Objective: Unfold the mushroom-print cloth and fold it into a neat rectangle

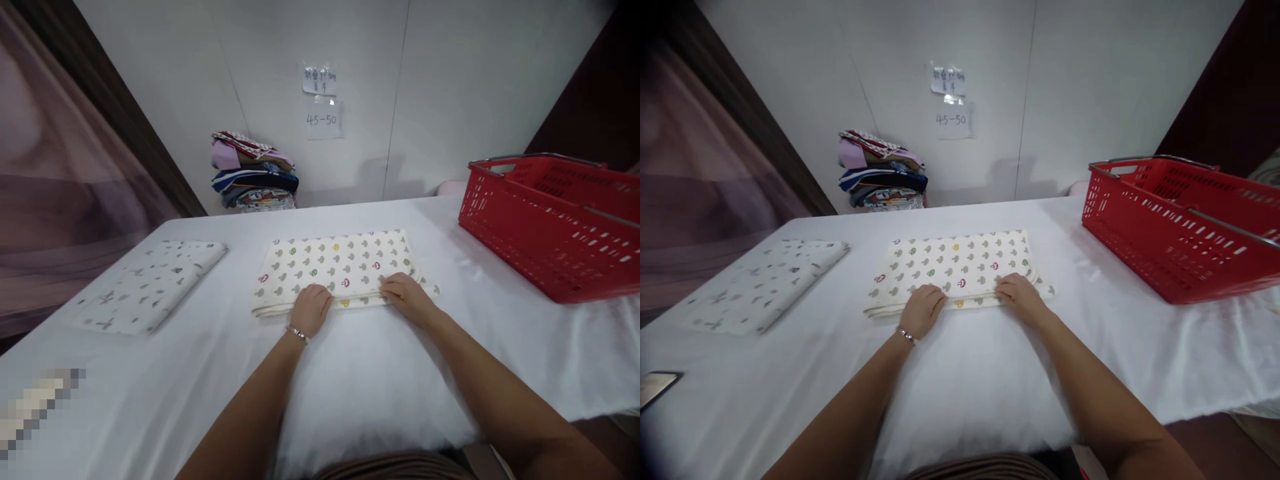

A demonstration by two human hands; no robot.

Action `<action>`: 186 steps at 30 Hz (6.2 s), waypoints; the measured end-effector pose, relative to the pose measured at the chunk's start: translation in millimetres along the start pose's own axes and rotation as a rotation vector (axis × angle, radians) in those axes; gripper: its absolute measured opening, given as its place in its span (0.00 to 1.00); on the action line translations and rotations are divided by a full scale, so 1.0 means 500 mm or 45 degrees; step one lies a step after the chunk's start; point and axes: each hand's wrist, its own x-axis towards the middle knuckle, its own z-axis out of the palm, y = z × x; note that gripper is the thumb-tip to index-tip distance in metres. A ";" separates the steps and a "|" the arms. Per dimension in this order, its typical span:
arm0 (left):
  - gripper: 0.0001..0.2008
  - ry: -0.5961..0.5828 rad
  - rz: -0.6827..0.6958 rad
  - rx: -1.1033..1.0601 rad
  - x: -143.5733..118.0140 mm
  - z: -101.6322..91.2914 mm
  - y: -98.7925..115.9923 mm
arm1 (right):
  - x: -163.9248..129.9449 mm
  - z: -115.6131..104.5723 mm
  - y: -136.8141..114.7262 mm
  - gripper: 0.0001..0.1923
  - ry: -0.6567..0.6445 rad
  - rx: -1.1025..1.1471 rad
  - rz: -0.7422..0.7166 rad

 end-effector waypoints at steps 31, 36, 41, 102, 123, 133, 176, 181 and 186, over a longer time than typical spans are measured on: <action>0.10 -0.019 -0.003 0.192 0.002 0.002 0.007 | 0.002 0.011 -0.007 0.11 0.180 -0.329 0.015; 0.10 -0.035 0.013 0.211 -0.002 0.009 0.007 | -0.004 0.022 0.004 0.10 0.061 -0.375 0.001; 0.09 -0.023 0.025 0.209 -0.005 0.012 0.004 | -0.007 0.022 0.012 0.10 0.012 -0.346 -0.010; 0.10 0.076 0.116 0.199 -0.001 0.016 0.021 | -0.015 0.019 -0.013 0.11 0.131 -0.185 -0.085; 0.09 -0.129 0.017 0.321 0.015 0.018 0.028 | -0.006 0.032 -0.005 0.15 -0.064 -0.399 0.036; 0.10 -0.171 0.040 0.391 0.013 0.019 0.035 | -0.003 0.020 0.008 0.11 -0.144 -0.481 -0.137; 0.07 -0.159 -0.070 0.330 0.026 0.004 0.045 | 0.002 -0.006 -0.016 0.10 -0.406 -0.505 -0.076; 0.08 -0.221 -0.122 0.315 0.033 -0.007 0.049 | -0.004 0.005 -0.011 0.17 -0.320 -0.475 -0.095; 0.10 -0.276 -0.020 0.417 0.027 0.002 0.050 | -0.005 0.007 -0.002 0.20 -0.312 -0.467 -0.090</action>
